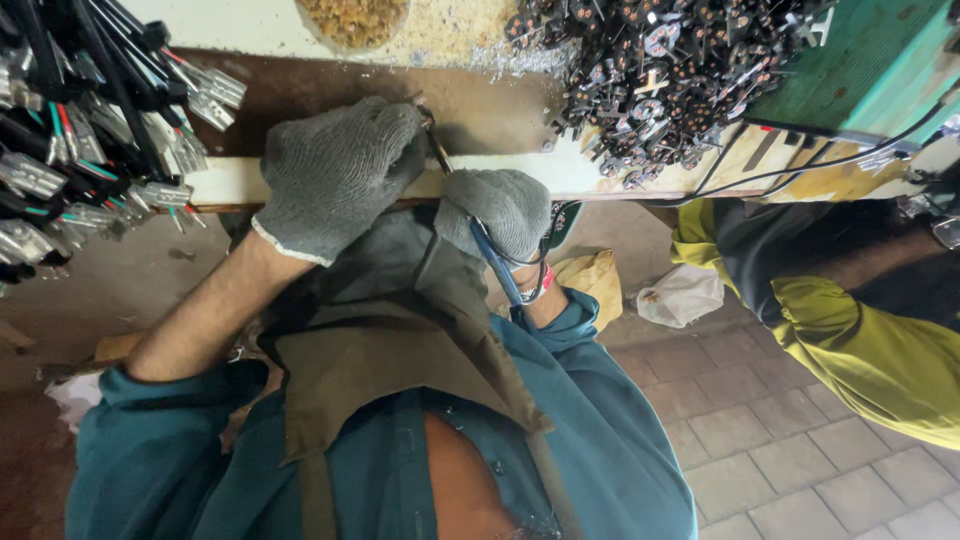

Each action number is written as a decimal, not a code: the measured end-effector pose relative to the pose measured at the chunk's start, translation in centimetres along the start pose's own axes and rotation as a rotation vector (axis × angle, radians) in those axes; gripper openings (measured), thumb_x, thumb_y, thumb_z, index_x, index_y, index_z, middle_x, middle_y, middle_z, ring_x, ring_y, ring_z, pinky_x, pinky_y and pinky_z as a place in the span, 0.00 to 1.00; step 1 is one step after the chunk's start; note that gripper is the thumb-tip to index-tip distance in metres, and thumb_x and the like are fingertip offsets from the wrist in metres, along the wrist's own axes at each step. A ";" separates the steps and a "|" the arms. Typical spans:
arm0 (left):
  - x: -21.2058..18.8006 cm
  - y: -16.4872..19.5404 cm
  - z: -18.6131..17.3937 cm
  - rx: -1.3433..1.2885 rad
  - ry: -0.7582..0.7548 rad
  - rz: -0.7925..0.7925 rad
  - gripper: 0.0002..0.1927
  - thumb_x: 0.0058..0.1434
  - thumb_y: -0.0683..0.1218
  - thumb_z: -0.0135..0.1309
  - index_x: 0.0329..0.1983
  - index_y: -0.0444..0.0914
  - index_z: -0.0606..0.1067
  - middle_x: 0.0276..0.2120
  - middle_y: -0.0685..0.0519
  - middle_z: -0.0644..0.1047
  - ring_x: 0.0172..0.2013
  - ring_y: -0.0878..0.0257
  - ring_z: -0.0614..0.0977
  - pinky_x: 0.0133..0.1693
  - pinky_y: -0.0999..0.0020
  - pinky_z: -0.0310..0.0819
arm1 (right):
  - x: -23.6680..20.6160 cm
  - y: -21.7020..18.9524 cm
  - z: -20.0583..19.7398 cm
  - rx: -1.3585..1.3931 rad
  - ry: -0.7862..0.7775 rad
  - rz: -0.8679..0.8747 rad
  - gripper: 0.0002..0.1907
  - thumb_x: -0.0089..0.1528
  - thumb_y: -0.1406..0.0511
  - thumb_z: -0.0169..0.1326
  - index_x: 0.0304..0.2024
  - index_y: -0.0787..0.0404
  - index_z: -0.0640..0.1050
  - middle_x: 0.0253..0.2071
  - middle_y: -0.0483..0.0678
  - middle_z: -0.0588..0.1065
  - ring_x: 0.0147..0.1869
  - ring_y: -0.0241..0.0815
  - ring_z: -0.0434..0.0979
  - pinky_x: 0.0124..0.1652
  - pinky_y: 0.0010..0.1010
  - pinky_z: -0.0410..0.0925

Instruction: The person sits at a workbench and solders wire leads onto small electronic components one at a time using a soldering iron, placing finished parts on the bench and picking up new components and wires to continue the work.

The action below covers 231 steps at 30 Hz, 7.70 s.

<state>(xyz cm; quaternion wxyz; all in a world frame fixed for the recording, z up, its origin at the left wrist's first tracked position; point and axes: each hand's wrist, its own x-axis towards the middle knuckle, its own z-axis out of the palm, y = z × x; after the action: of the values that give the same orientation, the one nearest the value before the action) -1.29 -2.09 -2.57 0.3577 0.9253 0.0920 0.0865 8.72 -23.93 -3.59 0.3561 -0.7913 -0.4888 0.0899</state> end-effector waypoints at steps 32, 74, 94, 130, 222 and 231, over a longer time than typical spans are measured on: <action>0.5 -0.1 0.0 0.006 -0.022 -0.039 0.06 0.66 0.47 0.60 0.43 0.42 0.78 0.37 0.52 0.79 0.34 0.55 0.83 0.34 0.59 0.76 | 2.7 -1.3 -0.3 -0.030 -0.056 -0.004 0.13 0.49 0.69 0.67 0.36 0.52 0.81 0.30 0.47 0.77 0.30 0.50 0.78 0.30 0.40 0.69; 1.0 0.1 -0.8 -0.064 0.057 0.010 0.05 0.64 0.45 0.62 0.38 0.43 0.76 0.33 0.50 0.77 0.33 0.53 0.82 0.35 0.60 0.76 | 1.2 -2.9 -0.3 0.140 0.312 0.241 0.05 0.66 0.66 0.55 0.43 0.60 0.78 0.36 0.52 0.80 0.36 0.49 0.81 0.37 0.36 0.72; 2.3 1.4 -0.8 -0.018 -0.154 -0.202 0.07 0.64 0.46 0.59 0.40 0.39 0.75 0.31 0.47 0.78 0.32 0.48 0.83 0.33 0.53 0.75 | 2.6 -1.0 1.8 0.122 0.155 0.122 0.12 0.62 0.75 0.61 0.47 0.62 0.76 0.43 0.54 0.81 0.38 0.50 0.85 0.37 0.36 0.75; -2.3 2.2 -2.1 -0.638 -0.003 -0.327 0.07 0.71 0.42 0.55 0.46 0.32 0.75 0.43 0.43 0.79 0.43 0.50 0.82 0.46 0.59 0.75 | 2.9 -4.9 0.8 0.424 0.263 0.431 0.36 0.58 0.73 0.70 0.62 0.59 0.65 0.47 0.47 0.78 0.55 0.41 0.77 0.63 0.35 0.67; -1.6 1.3 -3.5 -0.545 -0.191 -0.388 0.10 0.71 0.46 0.54 0.47 0.33 0.75 0.44 0.43 0.78 0.39 0.51 0.81 0.41 0.58 0.75 | 4.4 -2.3 0.7 0.059 0.049 0.117 0.25 0.52 0.65 0.72 0.50 0.60 0.78 0.46 0.52 0.81 0.46 0.50 0.84 0.46 0.36 0.75; 0.1 2.5 -4.8 -0.298 0.018 -0.109 0.08 0.67 0.43 0.56 0.46 0.36 0.73 0.49 0.41 0.78 0.44 0.45 0.82 0.44 0.55 0.78 | 4.1 -1.9 1.0 0.075 0.078 0.110 0.17 0.61 0.72 0.66 0.50 0.56 0.79 0.50 0.48 0.82 0.55 0.49 0.86 0.50 0.31 0.78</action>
<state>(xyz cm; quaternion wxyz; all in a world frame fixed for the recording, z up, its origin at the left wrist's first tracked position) -1.98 -0.73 2.64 0.4944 0.8547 0.1315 0.0877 8.94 -19.53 -2.24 0.3987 -0.8060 -0.4267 0.0969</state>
